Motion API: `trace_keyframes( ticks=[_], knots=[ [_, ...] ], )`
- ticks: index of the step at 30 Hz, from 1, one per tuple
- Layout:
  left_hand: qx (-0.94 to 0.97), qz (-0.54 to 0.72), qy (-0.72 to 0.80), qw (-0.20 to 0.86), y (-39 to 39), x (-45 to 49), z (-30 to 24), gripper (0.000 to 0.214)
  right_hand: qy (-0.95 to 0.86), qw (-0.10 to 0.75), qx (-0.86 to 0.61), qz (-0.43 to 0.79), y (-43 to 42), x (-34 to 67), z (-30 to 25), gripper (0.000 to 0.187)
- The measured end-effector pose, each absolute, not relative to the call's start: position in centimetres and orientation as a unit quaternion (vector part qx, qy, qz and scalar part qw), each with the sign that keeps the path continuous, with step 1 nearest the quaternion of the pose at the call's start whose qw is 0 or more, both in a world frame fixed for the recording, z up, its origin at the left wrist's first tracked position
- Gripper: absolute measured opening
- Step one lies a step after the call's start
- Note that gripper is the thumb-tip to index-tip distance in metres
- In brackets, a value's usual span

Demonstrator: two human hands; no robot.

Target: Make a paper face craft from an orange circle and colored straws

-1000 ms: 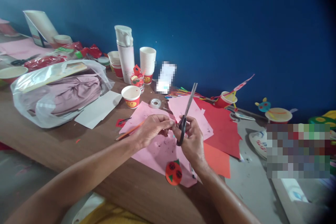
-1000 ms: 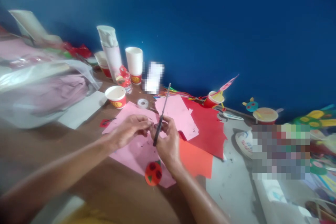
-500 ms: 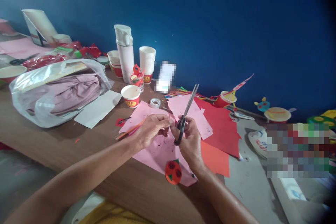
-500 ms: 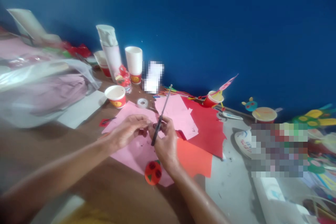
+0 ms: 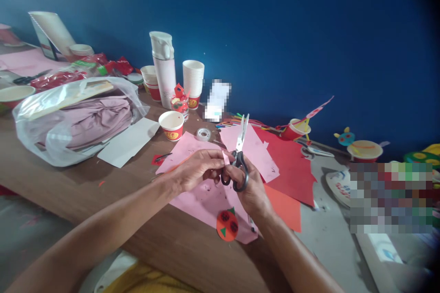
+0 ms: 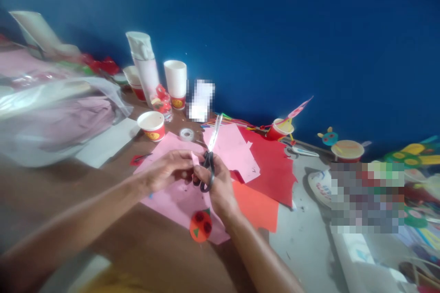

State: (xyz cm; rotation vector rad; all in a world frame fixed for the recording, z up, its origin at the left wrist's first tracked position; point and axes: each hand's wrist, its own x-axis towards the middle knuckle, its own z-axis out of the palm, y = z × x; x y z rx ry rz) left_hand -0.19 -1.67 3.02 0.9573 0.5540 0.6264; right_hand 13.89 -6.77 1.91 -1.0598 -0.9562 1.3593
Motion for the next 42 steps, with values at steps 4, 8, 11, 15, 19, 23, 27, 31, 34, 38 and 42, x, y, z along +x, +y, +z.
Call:
trace_keyframes(
  ticks=[4, 8, 11, 15, 19, 23, 27, 31, 34, 38, 42],
  knots=[
    [0.432, 0.302, 0.255, 0.811, -1.5, -0.2, 2.9, 0.008, -0.418, 0.546, -0.453, 0.568, -6.7, 13.8, 2.2, 0.027],
    [0.447, 0.315, 0.269, 0.793, -1.4, -0.2, 3.0, 0.014, -0.433, 0.538, -0.449, 0.567, -6.8, 13.9, 2.4, 0.021],
    [0.473, 0.299, 0.265, 0.785, -1.4, -0.4, 3.2, 0.024, -0.427, 0.533, -0.447, 0.577, -6.8, 14.0, 1.9, 0.017],
    [0.497, 0.283, 0.262, 0.777, -1.3, -0.7, 3.3, 0.014, -0.416, 0.532, -0.444, 0.589, -6.6, 14.0, 1.2, 0.017],
    [0.49, 0.286, 0.251, 0.784, -1.0, -0.7, 3.1, 0.012, -0.435, 0.531, -0.46, 0.563, -6.6, 13.9, 1.5, 0.024],
    [0.494, 0.348, 0.287, 0.743, -0.5, -0.9, 3.0, 0.011, -0.498, 0.521, -0.49, 0.49, -6.8, 14.6, 2.1, 0.035],
    [0.512, 0.406, 0.328, 0.683, -0.2, -1.3, 3.5, 0.013, -0.592, 0.466, -0.46, 0.471, -6.7, 15.8, 2.1, 0.044],
    [0.516, 0.435, 0.37, 0.639, -0.2, -1.7, 4.3, 0.013, -0.617, 0.409, -0.438, 0.51, -6.5, 16.1, 1.6, 0.044],
    [0.51, 0.447, 0.374, 0.632, -0.1, -1.9, 4.4, 0.014, -0.616, 0.394, -0.443, 0.519, -6.5, 15.9, 1.1, 0.043],
    [0.504, 0.452, 0.384, 0.629, 0.0, -1.9, 4.4, 0.013, -0.623, 0.378, -0.466, 0.501, -6.7, 15.5, 0.9, 0.043],
    [0.502, 0.45, 0.4, 0.621, -0.3, -1.8, 4.9, 0.011, -0.625, 0.379, -0.464, 0.501, -6.8, 15.2, 0.8, 0.044]
  ],
)
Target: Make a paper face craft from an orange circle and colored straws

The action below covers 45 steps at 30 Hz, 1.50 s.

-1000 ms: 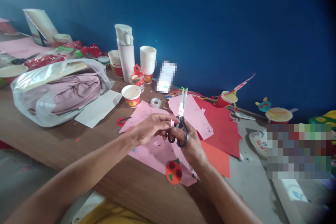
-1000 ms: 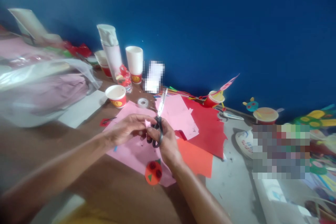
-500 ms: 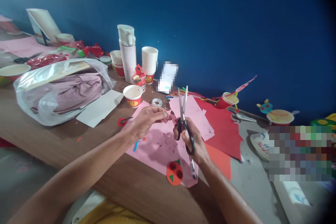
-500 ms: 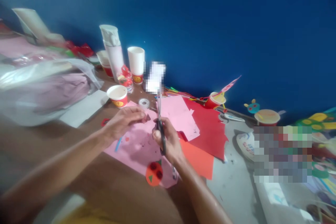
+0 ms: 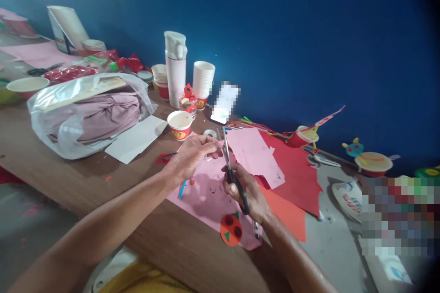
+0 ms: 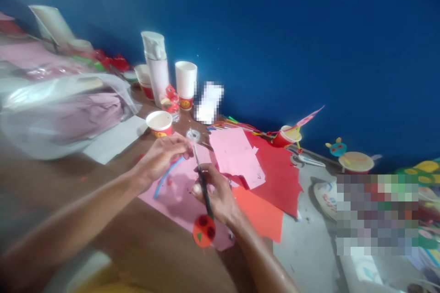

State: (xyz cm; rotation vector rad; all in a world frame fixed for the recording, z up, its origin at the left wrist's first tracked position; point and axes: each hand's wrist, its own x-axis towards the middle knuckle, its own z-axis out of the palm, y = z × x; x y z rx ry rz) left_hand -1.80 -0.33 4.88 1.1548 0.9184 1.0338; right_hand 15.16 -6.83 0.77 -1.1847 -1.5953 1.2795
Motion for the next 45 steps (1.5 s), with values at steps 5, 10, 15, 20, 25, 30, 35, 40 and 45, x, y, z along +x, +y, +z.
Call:
trace_keyframes(
  ticks=[5, 10, 15, 20, 25, 30, 35, 40, 45],
  knots=[
    [0.505, 0.436, 0.423, 0.613, -0.8, -1.6, 5.5, 0.013, -0.614, 0.381, -0.465, 0.511, -6.8, 15.0, 0.6, 0.044],
    [0.504, 0.435, 0.406, 0.626, -0.7, -1.6, 5.1, 0.012, -0.611, 0.383, -0.477, 0.503, -6.9, 15.0, 0.7, 0.043],
    [0.519, 0.431, 0.391, 0.626, -0.5, -1.7, 4.5, 0.014, -0.61, 0.376, -0.5, 0.487, -7.1, 15.0, 0.9, 0.04],
    [0.531, 0.432, 0.368, 0.629, -0.3, -1.8, 4.2, 0.016, -0.6, 0.373, -0.511, 0.49, -7.1, 15.0, 0.9, 0.039],
    [0.528, 0.423, 0.385, 0.628, -0.4, -1.7, 4.4, 0.018, -0.586, 0.379, -0.513, 0.5, -7.1, 15.0, 0.8, 0.039],
    [0.489, 0.427, 0.363, 0.669, -0.5, -1.6, 4.6, 0.013, -0.584, 0.386, -0.512, 0.498, -7.1, 15.0, 0.6, 0.039],
    [0.471, 0.412, 0.362, 0.691, -0.4, -1.6, 4.4, 0.007, -0.584, 0.389, -0.515, 0.493, -7.1, 15.0, 0.7, 0.039],
    [0.471, 0.412, 0.356, 0.694, -0.4, -1.6, 4.2, 0.007, -0.585, 0.385, -0.518, 0.492, -7.1, 15.0, 0.8, 0.04],
    [0.478, 0.406, 0.369, 0.686, -0.4, -1.7, 4.3, 0.009, -0.577, 0.387, -0.516, 0.501, -7.1, 15.0, 0.9, 0.04]
  ],
)
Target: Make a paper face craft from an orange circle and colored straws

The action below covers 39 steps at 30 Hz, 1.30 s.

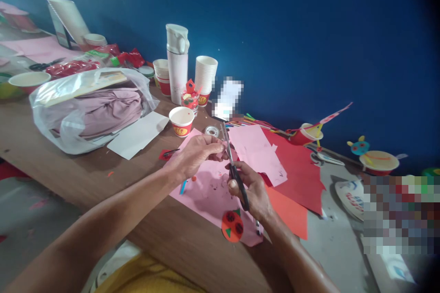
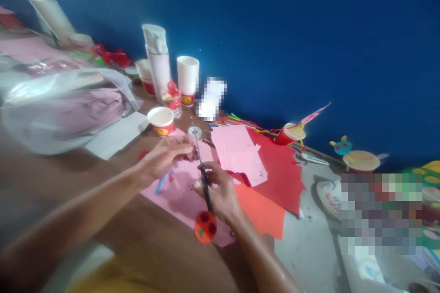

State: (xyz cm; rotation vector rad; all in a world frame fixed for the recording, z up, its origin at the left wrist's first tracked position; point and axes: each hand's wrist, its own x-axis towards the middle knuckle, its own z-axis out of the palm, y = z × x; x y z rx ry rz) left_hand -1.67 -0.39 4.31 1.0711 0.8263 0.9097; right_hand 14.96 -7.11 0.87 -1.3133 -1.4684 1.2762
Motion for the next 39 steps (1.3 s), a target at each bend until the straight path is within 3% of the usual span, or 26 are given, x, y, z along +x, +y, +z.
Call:
trace_keyframes(
  ticks=[39],
  knots=[
    [0.487, 0.377, 0.341, 0.71, 0.4, -2.5, 4.1, 0.005, -0.523, 0.339, -0.51, 0.592, -6.7, 16.1, 3.0, 0.038]
  ],
)
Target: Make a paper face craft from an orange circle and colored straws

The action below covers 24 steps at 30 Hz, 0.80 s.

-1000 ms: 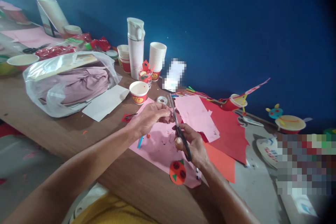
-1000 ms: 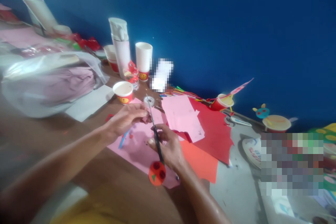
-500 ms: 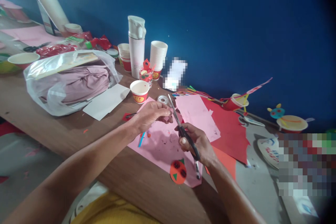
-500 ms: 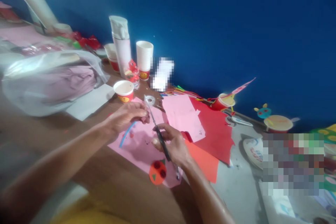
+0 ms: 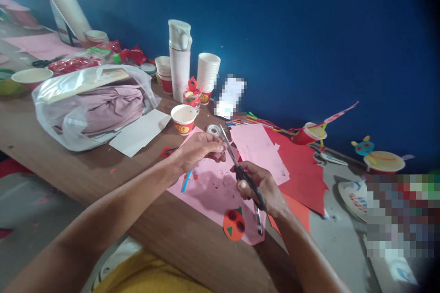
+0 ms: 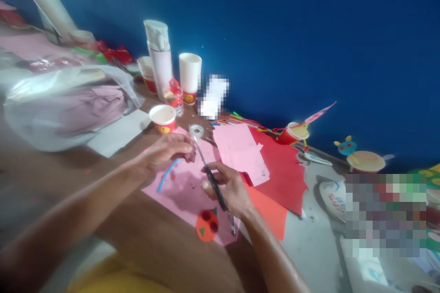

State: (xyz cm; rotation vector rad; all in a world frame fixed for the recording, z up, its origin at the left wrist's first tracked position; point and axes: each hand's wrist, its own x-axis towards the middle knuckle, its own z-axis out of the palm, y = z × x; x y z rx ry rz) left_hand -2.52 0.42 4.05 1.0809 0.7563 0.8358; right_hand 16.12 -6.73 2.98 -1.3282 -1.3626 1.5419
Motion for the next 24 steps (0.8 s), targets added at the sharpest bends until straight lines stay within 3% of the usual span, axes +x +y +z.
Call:
trace_keyframes(
  ticks=[24],
  knots=[
    [0.494, 0.324, 0.319, 0.741, 0.8, -3.4, 4.2, 0.009, -0.581, 0.259, -0.511, 0.577, -6.7, 17.7, 3.8, 0.035]
  ],
)
